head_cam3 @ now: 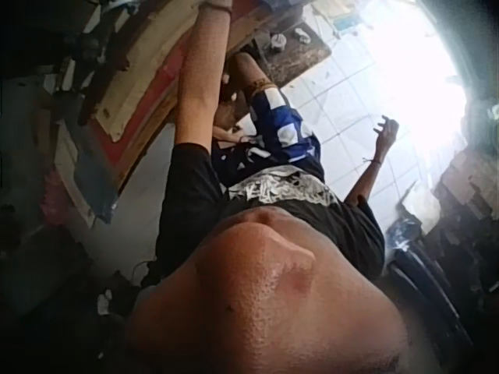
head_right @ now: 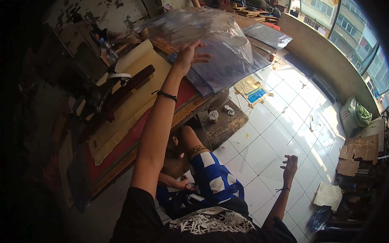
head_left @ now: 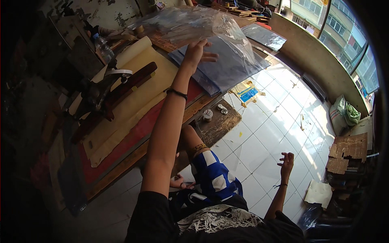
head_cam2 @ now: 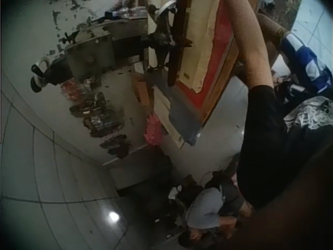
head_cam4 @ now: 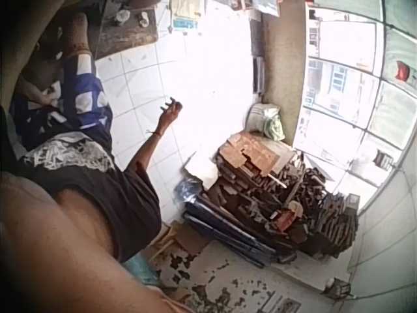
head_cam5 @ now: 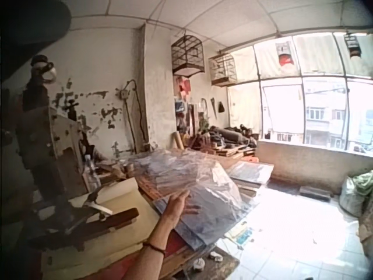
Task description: The person aligns a plastic sheet on a work table and pulls down the arm of a manual heat press machine. They lift the arm and remove the plastic sheet.
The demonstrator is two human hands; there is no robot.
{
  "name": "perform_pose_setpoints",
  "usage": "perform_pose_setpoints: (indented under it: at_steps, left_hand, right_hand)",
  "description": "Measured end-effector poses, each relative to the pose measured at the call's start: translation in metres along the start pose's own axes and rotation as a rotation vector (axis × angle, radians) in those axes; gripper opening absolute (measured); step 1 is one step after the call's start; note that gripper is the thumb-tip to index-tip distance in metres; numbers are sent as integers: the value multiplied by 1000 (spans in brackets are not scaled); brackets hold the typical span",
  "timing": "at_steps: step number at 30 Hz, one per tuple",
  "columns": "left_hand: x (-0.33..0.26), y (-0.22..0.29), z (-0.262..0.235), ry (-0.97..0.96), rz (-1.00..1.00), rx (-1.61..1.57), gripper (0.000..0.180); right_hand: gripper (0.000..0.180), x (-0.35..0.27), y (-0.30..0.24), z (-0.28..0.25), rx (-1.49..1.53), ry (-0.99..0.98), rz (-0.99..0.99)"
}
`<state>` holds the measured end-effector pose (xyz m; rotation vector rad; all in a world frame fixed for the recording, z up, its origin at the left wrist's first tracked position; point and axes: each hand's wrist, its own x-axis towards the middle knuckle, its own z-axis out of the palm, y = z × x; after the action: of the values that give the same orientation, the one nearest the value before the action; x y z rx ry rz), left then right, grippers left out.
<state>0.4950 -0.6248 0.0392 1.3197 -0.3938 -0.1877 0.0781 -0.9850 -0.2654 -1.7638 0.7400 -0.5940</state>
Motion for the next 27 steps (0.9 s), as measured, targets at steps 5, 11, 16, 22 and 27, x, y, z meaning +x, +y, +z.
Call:
perform_pose_setpoints:
  at_steps: [5,11,16,22,27]
  left_hand:
    - [-15,-35,-51,143,-195,402,40]
    - [-61,-22,-39,162,-236,732,60]
    - [-205,16,-18,-276,-359,309,68]
    - [-333,-102,-16,-308,-433,523,90]
    - [-394,-147,-49,38,-572,286,32]
  right_hand:
    - [21,2,-7,22,15,-82,22]
    - [21,-8,-59,58,-41,-148,-110]
    - [13,-61,-169,110,-193,-339,-518]
    - [11,-160,-232,165,-153,-1300,-823]
    - [20,-179,-206,180,-100,-1391,-722]
